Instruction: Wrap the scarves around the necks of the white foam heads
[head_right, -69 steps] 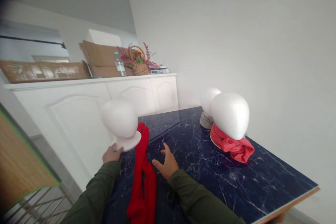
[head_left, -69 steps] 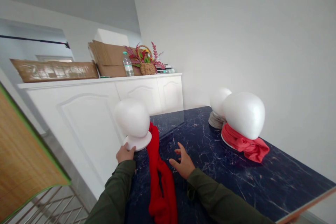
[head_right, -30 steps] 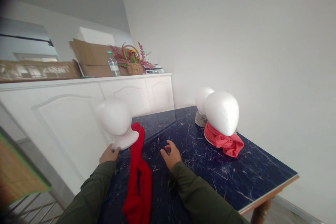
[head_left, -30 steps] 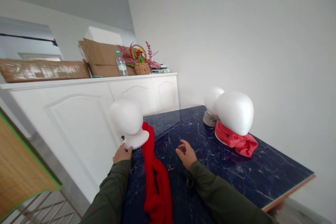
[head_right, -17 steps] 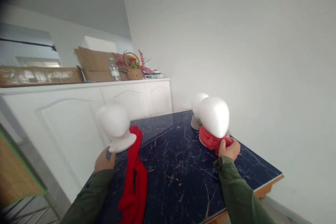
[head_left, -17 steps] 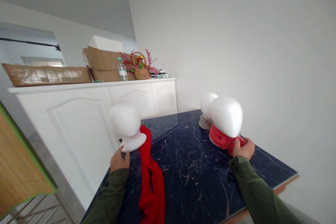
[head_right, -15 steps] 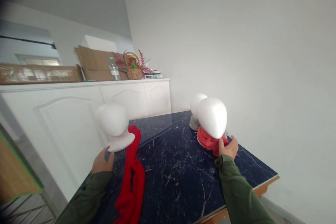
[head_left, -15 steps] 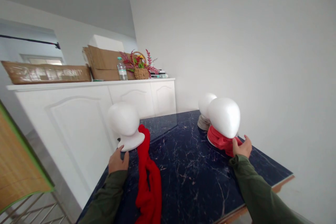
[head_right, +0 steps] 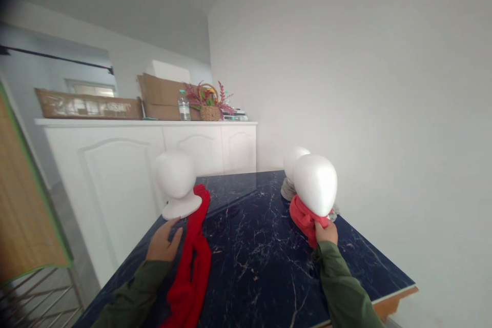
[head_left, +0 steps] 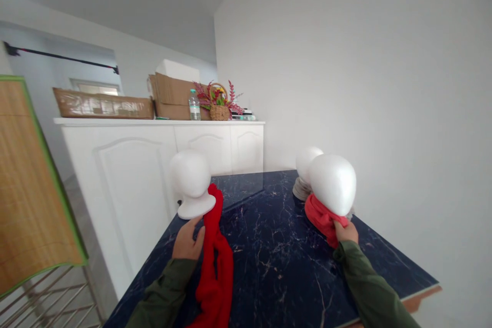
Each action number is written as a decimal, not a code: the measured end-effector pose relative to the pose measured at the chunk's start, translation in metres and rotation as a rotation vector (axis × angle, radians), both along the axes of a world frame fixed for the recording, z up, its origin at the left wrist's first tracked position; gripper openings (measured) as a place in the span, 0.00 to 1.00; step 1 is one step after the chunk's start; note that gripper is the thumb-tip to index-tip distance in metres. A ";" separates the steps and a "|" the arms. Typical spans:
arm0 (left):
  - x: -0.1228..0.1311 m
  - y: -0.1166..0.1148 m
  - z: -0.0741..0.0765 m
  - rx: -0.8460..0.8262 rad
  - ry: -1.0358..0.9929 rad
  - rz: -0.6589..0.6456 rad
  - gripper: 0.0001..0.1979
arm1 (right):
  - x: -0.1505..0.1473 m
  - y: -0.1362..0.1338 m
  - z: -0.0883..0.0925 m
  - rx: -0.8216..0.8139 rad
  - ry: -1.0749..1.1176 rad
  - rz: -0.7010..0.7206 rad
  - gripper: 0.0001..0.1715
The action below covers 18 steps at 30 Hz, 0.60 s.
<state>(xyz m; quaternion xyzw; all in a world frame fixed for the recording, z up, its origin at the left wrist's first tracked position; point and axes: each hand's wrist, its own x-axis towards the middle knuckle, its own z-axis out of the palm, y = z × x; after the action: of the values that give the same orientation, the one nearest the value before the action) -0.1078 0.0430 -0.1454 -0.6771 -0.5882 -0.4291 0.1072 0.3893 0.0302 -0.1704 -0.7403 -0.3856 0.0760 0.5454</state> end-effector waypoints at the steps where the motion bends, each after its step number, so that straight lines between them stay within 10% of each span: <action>1: 0.003 -0.001 0.001 0.000 0.005 -0.024 0.20 | -0.003 -0.001 0.001 0.044 0.067 -0.015 0.24; 18: 0.117 -0.065 0.012 -0.183 0.357 -0.804 0.31 | -0.189 -0.036 0.005 0.227 0.248 0.285 0.28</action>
<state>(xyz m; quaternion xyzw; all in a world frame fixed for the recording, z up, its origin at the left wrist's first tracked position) 0.0087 -0.0220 -0.1339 -0.9221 -0.2860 -0.2592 -0.0284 0.2003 -0.0063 -0.1654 -0.5970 -0.4224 0.1989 0.6524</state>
